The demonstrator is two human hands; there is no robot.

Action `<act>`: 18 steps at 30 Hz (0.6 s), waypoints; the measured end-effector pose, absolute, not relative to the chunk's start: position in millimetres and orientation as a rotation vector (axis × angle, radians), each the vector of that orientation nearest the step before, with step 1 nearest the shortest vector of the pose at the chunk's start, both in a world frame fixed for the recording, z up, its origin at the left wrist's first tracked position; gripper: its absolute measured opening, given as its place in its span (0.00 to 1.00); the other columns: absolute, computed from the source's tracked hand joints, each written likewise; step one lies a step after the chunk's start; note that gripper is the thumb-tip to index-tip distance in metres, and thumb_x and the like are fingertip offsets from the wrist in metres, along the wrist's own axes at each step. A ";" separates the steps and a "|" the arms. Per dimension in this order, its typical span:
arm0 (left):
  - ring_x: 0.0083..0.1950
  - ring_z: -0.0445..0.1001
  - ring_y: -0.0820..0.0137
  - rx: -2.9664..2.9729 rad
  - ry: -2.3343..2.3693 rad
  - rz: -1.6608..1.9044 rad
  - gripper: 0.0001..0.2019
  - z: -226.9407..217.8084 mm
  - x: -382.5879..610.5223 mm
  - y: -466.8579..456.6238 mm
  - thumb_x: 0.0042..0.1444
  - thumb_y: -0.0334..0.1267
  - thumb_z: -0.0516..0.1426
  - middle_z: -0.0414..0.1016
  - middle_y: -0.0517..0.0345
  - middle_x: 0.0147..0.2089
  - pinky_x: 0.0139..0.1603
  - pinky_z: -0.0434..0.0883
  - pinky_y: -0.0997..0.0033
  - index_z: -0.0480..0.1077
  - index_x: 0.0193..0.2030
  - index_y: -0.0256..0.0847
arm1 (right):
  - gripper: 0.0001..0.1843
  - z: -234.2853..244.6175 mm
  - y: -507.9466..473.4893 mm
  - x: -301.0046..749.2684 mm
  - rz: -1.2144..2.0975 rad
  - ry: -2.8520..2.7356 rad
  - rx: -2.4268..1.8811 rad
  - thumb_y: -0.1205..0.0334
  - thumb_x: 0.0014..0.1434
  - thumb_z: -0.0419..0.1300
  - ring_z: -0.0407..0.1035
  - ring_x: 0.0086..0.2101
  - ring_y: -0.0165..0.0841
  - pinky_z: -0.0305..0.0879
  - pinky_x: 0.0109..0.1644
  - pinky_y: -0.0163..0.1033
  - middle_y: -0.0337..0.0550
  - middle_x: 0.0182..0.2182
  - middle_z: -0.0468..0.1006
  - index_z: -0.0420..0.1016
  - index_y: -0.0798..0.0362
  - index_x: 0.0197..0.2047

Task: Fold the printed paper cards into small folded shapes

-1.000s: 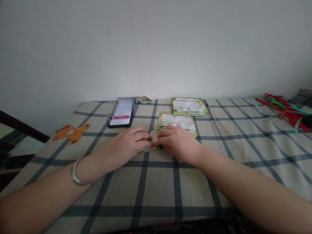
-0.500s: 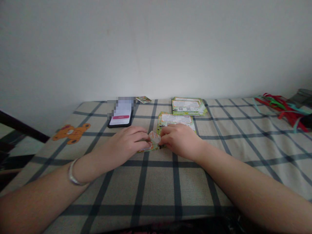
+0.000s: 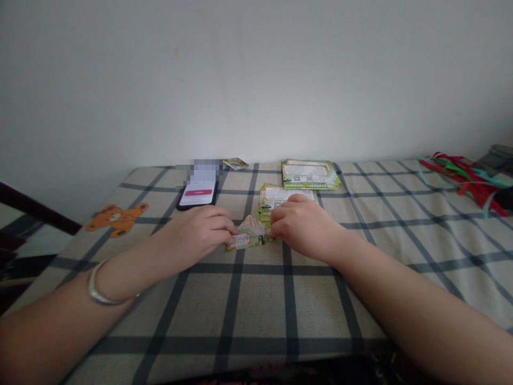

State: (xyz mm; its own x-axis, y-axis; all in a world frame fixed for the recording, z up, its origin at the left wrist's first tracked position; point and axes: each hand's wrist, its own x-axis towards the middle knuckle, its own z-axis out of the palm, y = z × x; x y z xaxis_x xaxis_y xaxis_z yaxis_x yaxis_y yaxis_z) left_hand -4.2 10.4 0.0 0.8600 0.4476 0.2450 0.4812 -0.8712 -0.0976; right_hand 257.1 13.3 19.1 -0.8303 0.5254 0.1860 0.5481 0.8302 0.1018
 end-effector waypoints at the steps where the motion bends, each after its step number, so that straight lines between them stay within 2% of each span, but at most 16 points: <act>1: 0.47 0.71 0.66 -2.886 -0.742 -0.319 0.06 0.2 -4.7 10.0 0.61 0.30 0.56 0.76 0.55 0.39 0.46 0.70 0.64 0.74 0.36 0.39 | 0.12 19.3 13.6 257.7 -0.219 -2.876 -0.848 0.70 0.59 0.57 0.69 0.34 0.32 0.54 0.42 0.42 0.37 0.33 0.79 0.80 0.46 0.35; 8: 0.45 0.74 0.68 -2.939 -0.767 -0.386 0.10 2.0 -7.6 9.8 0.62 0.29 0.53 0.78 0.56 0.40 0.48 0.71 0.64 0.75 0.38 0.40 | 0.12 18.5 17.4 264.3 -0.104 -2.882 -0.842 0.69 0.57 0.57 0.70 0.36 0.32 0.57 0.42 0.42 0.36 0.33 0.79 0.80 0.45 0.36; 18: 0.44 0.75 0.68 -3.033 -0.828 -0.376 0.16 9.0 -8.0 6.3 0.58 0.24 0.50 0.80 0.59 0.43 0.46 0.72 0.67 0.77 0.40 0.41 | 0.15 17.8 22.2 272.6 0.042 -2.865 -0.822 0.72 0.55 0.56 0.71 0.38 0.33 0.60 0.48 0.43 0.35 0.38 0.81 0.81 0.46 0.36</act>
State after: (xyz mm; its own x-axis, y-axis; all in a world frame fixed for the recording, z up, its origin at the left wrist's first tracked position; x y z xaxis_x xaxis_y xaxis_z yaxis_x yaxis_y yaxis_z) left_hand -8.0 6.3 9.0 0.8350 0.5040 0.2208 0.4980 -0.8629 0.0861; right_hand 272.6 22.2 17.8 -0.8359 0.5291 0.1459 0.5246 0.8484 -0.0707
